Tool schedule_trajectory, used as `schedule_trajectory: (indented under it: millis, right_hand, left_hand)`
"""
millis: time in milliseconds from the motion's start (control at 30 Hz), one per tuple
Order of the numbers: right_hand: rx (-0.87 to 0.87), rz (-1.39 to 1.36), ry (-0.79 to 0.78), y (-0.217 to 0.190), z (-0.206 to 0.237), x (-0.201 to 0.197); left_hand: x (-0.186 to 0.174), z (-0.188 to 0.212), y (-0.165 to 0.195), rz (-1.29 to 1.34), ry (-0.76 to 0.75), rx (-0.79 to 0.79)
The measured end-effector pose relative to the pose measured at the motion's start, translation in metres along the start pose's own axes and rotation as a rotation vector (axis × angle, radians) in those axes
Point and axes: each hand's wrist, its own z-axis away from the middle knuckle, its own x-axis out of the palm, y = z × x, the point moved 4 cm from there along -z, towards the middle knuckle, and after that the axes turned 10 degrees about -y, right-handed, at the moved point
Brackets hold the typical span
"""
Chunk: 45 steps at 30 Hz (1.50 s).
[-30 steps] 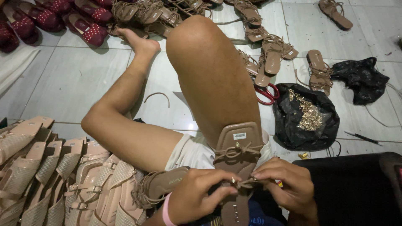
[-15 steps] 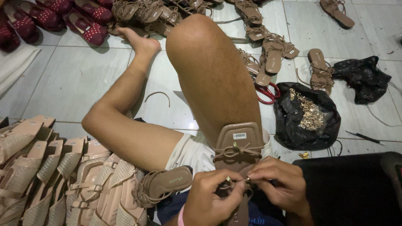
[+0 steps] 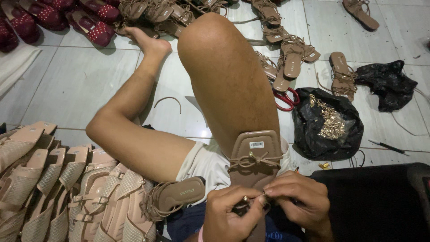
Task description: The person sits on the floor and attaches small metal hardware to the straps of a beige strappy sandal. They repeatedly pick up the hardware, thread it through the strap, and secure it by hand.
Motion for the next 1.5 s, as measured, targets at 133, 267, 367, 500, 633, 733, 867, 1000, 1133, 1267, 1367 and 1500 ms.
schedule_trajectory:
  millis: [133, 267, 367, 500, 633, 733, 867, 1000, 1133, 1267, 1367, 1500]
  right_hand:
    - [0.002, 0.039, 0.012, -0.004, 0.000, -0.001]
    - [0.036, -0.019, -0.029, 0.001, 0.002, -0.002]
    - [0.035, -0.104, -0.044, 0.008, 0.002, 0.000]
    - [0.052, -0.154, -0.060, 0.012, 0.003, 0.001]
    - [0.055, -0.187, -0.076, 0.013, 0.003, -0.001]
    - [0.023, -0.156, -0.116, 0.017, -0.001, -0.007]
    - [0.154, -0.213, -0.098, 0.024, 0.003, -0.007]
    - [0.167, -0.190, -0.118, 0.026, 0.007, -0.006]
    - [0.253, -0.254, -0.106, 0.030, 0.011, -0.003]
    - [0.200, -0.259, -0.096, 0.028, 0.011, -0.002]
    - [0.222, -0.330, -0.096, 0.029, 0.012, 0.000]
    - [0.277, -0.396, -0.091, 0.028, 0.015, 0.002]
  left_hand:
    - [0.002, 0.001, 0.001, -0.017, -0.005, 0.057]
    - [0.001, 0.000, 0.000, -0.025, -0.023, 0.008]
    - [-0.002, -0.002, 0.003, -0.045, -0.036, 0.046]
    - [-0.005, -0.003, 0.006, -0.066, -0.058, 0.058]
    - [-0.004, -0.004, 0.006, -0.066, -0.097, 0.033]
    - [-0.005, -0.006, 0.006, -0.073, -0.081, 0.028]
    - [-0.011, -0.005, 0.005, -0.028, -0.126, -0.063]
    - [-0.013, -0.003, 0.005, -0.020, -0.093, -0.110]
    - [-0.012, -0.003, 0.002, -0.010, -0.059, -0.084]
    - [-0.010, -0.002, -0.001, 0.014, -0.049, -0.072]
    - [-0.006, 0.000, -0.005, 0.086, -0.041, -0.134]
    - [-0.002, 0.001, -0.003, 0.035, -0.013, -0.082]
